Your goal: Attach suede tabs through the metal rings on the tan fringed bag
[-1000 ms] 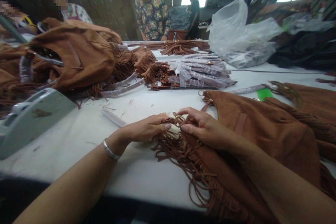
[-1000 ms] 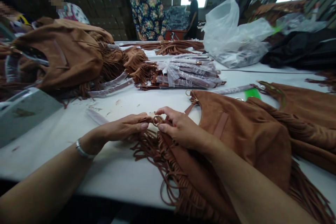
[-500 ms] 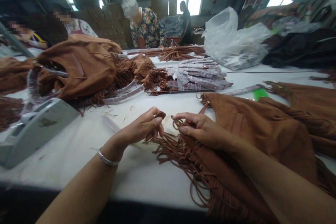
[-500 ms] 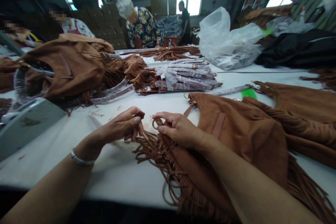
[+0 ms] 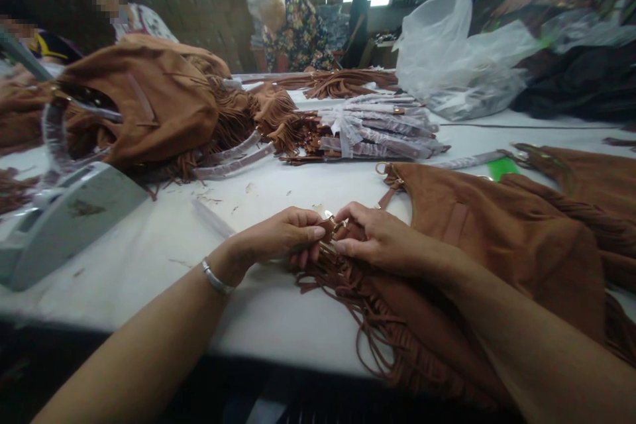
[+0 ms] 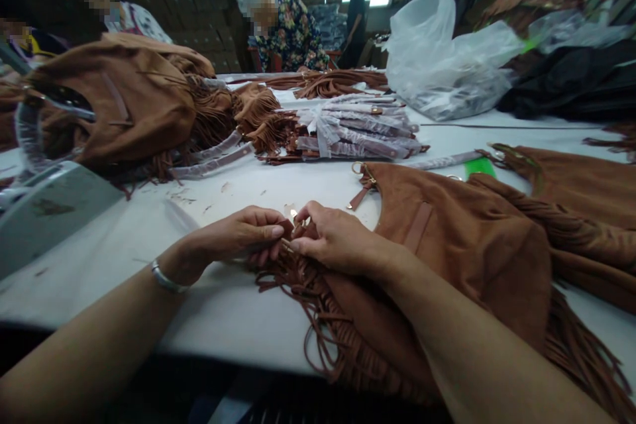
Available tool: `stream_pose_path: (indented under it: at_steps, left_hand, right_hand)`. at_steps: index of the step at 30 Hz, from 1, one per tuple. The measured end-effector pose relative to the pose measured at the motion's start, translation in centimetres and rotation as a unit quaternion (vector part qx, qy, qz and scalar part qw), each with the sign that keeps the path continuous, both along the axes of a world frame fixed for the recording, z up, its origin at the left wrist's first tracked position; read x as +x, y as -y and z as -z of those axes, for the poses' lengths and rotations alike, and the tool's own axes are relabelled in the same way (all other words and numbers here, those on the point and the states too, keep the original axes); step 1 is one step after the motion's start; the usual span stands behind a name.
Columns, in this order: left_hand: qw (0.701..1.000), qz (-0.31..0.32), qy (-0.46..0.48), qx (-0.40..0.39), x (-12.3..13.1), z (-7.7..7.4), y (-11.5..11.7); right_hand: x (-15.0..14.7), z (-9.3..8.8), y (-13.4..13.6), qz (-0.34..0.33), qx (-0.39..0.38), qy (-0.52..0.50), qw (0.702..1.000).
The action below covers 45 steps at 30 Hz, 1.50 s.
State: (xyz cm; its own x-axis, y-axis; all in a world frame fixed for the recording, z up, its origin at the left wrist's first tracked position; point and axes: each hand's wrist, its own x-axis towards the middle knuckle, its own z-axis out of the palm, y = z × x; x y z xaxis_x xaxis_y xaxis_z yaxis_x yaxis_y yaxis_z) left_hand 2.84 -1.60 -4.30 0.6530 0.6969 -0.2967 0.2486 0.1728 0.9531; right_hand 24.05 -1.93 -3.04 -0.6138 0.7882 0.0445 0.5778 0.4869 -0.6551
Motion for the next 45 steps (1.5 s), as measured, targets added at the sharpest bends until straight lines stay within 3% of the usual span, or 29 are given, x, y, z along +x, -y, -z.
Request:
stream_pose_path:
  at_steps: [7,11,16,20,25,27,32,38,45]
  left_hand:
    - [0.994,-0.040,0.101,-0.001,0.7,0.1,0.3]
    - [0.989,-0.065,0.124,0.042,1.1,0.0,0.3]
    - [0.990,-0.067,0.121,0.037,1.1,0.0,0.4]
    - [0.989,-0.065,0.135,0.005,1.0,0.0,0.6]
    - [0.988,-0.063,0.140,-0.014,1.3,-0.1,0.8]
    - [0.987,-0.063,0.144,-0.023,1.4,0.0,0.8]
    - [0.989,-0.052,0.136,-0.030,1.0,0.3,0.5]
    - [0.993,0.020,0.103,-0.059,0.1,0.6,0.2]
    - [0.994,-0.014,0.101,-0.045,0.4,1.0,0.0]
  right_hand:
    - [0.6,-0.4,0.1,-0.048,-0.081,-0.126,0.988]
    - [0.6,-1.2,0.3,-0.032,-0.107,-0.171,0.979]
    - [0.3,-1.6,0.8,0.000,-0.004,-0.119,0.993]
    - [-0.1,-1.2,1.2,-0.014,0.003,-0.114,0.993]
    - [-0.4,-0.4,1.3,0.014,0.088,-0.058,0.994]
    - [-0.5,-0.1,1.2,0.020,0.077,-0.059,0.995]
    - [-0.5,0.4,0.8,-0.007,0.080,-0.092,0.993]
    - [-0.6,0.6,0.7,-0.039,0.118,-0.044,0.991]
    - [-0.6,0.5,1.4,-0.073,0.205,0.058,0.974]
